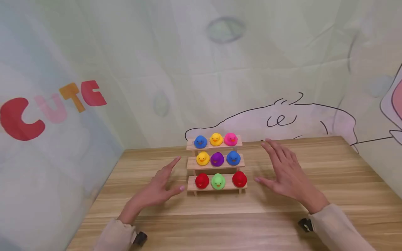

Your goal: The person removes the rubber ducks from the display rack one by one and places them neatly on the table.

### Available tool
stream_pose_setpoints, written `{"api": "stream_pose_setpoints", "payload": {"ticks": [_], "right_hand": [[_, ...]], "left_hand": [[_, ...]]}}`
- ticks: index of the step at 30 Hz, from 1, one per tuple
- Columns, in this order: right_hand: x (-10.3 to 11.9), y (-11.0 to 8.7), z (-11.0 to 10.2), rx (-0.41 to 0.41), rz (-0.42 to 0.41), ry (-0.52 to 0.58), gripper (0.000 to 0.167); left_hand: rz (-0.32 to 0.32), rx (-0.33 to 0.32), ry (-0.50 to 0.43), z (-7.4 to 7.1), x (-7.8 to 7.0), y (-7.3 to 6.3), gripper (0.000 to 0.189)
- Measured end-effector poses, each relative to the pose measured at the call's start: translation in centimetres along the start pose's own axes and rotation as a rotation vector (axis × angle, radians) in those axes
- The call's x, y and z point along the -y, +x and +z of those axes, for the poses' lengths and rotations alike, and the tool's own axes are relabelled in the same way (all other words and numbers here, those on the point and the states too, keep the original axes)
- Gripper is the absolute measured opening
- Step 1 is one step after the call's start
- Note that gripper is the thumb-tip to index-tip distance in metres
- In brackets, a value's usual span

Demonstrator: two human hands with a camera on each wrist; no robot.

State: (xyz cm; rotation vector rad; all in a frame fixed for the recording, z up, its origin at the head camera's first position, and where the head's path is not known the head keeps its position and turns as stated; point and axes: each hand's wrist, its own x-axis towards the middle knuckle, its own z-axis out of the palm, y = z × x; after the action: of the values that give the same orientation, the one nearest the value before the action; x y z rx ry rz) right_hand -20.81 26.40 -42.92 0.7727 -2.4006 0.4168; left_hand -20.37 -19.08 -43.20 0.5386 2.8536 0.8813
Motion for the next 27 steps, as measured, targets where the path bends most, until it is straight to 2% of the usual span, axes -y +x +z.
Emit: {"api": "stream_pose_setpoints", "payload": {"ticks": [3,6,10,13,17,19,22,25,27], "right_hand": [[0.5,0.3,0.4,-0.001,0.009,0.132,0.117],[0.9,0.6,0.6,0.017,0.027,0.196,0.115],[1.5,0.9,0.6,0.054,0.046,0.214,0.11],[2.0,1.1,0.6,0.081,0.044,0.233,0.096],[2.9,1.3,0.6,0.115,0.008,0.277,0.07],[3.2,1.4,0.7,0.131,-0.01,0.289,0.063],[3.7,1.4,1.0,0.15,-0.017,0.291,0.056],[3.9,1.3,1.2,0.164,-0.009,0.296,0.051],[3.9,1.3,1.3,0.175,-0.009,0.3,0.048]], "left_hand": [[0.016,0.017,-0.036,0.6,-0.2,0.4,0.101],[0.033,0.008,-0.045,0.9,-0.5,0.7,0.1],[0.069,-0.034,-0.019,0.8,-1.1,1.1,0.102],[0.082,-0.064,0.03,0.6,-1.5,1.4,0.098],[0.041,-0.032,0.098,0.7,-1.8,1.7,0.088],[0.019,-0.009,0.122,0.8,-1.8,1.9,0.085],[0.023,-0.008,0.155,1.0,-1.9,2.0,0.082],[0.058,-0.042,0.174,1.0,-2.0,2.2,0.078],[0.086,-0.087,0.146,0.8,-2.1,2.4,0.074]]}}
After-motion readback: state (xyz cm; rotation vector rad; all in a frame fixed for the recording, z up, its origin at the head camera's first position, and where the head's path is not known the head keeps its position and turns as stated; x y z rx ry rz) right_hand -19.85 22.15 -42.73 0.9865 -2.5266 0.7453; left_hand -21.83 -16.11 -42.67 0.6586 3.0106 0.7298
